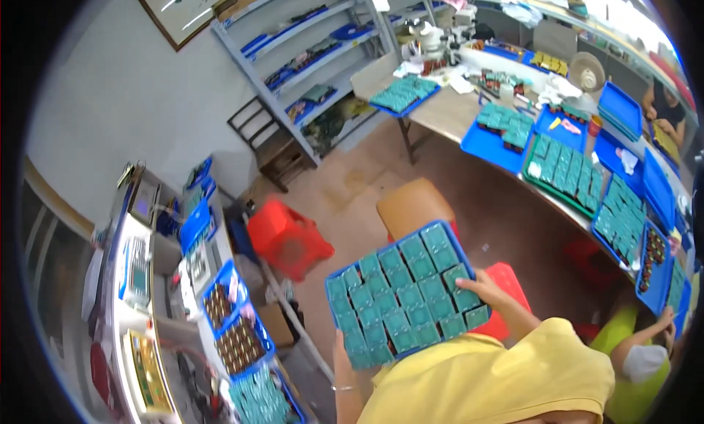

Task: Organizing and assembling electronic components onto circuit boards and placing them into sorting trays.

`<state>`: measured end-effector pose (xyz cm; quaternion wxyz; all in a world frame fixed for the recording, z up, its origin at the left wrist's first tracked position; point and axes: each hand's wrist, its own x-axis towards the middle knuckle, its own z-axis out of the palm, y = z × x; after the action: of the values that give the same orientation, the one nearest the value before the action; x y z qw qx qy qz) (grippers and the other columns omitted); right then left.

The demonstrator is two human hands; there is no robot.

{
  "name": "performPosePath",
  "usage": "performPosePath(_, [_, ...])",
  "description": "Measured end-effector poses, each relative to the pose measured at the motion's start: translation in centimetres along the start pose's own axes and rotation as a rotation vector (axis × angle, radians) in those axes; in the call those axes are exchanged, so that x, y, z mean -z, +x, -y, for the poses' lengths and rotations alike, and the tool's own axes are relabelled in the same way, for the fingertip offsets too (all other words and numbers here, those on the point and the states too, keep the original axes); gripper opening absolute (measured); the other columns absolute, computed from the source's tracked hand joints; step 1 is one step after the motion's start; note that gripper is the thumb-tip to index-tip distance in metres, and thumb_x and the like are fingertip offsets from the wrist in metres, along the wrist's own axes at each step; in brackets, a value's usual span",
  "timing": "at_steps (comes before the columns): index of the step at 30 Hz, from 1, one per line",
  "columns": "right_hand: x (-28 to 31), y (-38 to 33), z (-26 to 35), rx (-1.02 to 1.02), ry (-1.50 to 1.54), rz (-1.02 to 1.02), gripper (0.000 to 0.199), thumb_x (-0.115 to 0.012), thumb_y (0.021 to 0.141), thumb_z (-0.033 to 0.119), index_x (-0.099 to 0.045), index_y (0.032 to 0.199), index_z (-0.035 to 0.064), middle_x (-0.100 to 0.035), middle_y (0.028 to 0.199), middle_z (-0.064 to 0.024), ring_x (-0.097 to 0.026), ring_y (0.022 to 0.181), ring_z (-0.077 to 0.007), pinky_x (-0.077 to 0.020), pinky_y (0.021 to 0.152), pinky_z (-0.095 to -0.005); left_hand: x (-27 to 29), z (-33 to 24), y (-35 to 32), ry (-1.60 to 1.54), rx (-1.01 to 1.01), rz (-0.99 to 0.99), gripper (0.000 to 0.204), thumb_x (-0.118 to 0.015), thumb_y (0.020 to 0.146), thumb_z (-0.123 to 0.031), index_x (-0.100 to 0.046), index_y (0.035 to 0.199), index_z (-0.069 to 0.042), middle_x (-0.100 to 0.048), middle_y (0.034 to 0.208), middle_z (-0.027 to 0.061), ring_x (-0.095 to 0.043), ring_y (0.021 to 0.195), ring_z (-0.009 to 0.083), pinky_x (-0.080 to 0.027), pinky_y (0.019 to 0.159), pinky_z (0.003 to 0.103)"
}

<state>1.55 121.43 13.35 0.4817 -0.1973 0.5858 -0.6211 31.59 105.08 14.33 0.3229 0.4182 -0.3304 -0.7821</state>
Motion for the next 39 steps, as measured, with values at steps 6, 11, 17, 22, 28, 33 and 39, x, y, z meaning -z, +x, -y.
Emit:
performPosePath(6, [-3.5,12.2,3.4,-0.008,0.033,-0.004,0.045,-0.062,0.081,0.026,-0.05,0.115,-0.002,-0.058,0.102,-0.0071,-0.055,0.09,-0.0137,-0.045,0.079,-0.0279,1.2,-5.4,13.9,0.073,0.026,0.039,0.044,-0.042,0.092,-0.038,-0.051,0.114,-0.001,-0.058,0.103,0.0064,-0.057,0.086,0.0167,-0.048,0.075,0.03])
performPosePath(11, [-2.5,18.5,3.9,0.082,0.021,-0.052,0.043,-0.063,0.08,0.025,-0.052,0.112,-0.0024,-0.059,0.099,-0.0069,-0.055,0.089,-0.0133,-0.0448,0.078,-0.0279,-2.8,-8.6,20.4,0.067,0.14,0.081,0.046,-0.041,0.092,-0.04,-0.049,0.116,-0.002,-0.058,0.104,0.0071,-0.058,0.088,0.0186,-0.049,0.075,0.033])
performPosePath(17, [0.3,24.0,9.0,0.067,0.011,-0.079,0.046,-0.061,0.081,0.029,-0.052,0.114,-0.0009,-0.058,0.103,-0.0084,-0.053,0.094,-0.016,-0.0434,0.082,-0.0301,-6.6,-9.3,29.3,0.027,0.148,0.167,0.047,-0.038,0.092,-0.043,-0.049,0.116,-0.005,-0.058,0.106,0.0073,-0.059,0.09,0.0221,-0.049,0.077,0.037])
performPosePath(22, [5.3,30.1,12.9,0.111,0.015,-0.098,0.051,-0.061,0.08,0.024,-0.045,0.122,-0.0001,-0.054,0.112,-0.0091,-0.05,0.102,-0.0157,-0.0401,0.088,-0.0301,-15.1,-9.7,33.3,0.036,0.118,0.186,0.047,-0.039,0.091,-0.043,-0.05,0.115,-0.004,-0.059,0.105,0.0068,-0.059,0.089,0.0213,-0.049,0.078,0.035])
performPosePath(28, [17.0,40.2,17.6,0.06,-0.087,-0.011,0.05,-0.063,0.08,0.025,-0.048,0.119,-0.0016,-0.056,0.108,-0.0094,-0.054,0.096,-0.0155,-0.0438,0.083,-0.0293,-24.0,-2.9,41.4,0.007,0.144,0.18,0.053,-0.033,0.093,-0.044,-0.041,0.126,-0.004,-0.049,0.123,0.0082,-0.052,0.106,0.023,-0.042,0.091,0.038])
performPosePath(33, [28.0,50.5,20.5,-0.042,-0.179,0.107,0.053,-0.064,0.078,0.03,-0.049,0.118,-0.0012,-0.057,0.109,-0.0106,-0.053,0.098,-0.0169,-0.0433,0.084,-0.0301,-33.8,3.6,46.4,-0.129,0.126,0.14,0.054,-0.031,0.093,-0.044,-0.036,0.13,-0.004,-0.046,0.127,0.0089,-0.048,0.111,0.0253,-0.039,0.095,0.039])
performPosePath(39, [35.8,59.6,21.0,-0.055,-0.211,0.21,0.05,-0.065,0.077,0.03,-0.053,0.113,-0.0026,-0.06,0.103,-0.0112,-0.056,0.092,-0.0173,-0.0444,0.082,-0.0302,-40.4,7.3,51.3,-0.077,0.101,0.028,0.054,-0.032,0.092,-0.045,-0.039,0.128,-0.005,-0.045,0.128,0.0085,-0.048,0.111,0.0248,-0.039,0.095,0.038])
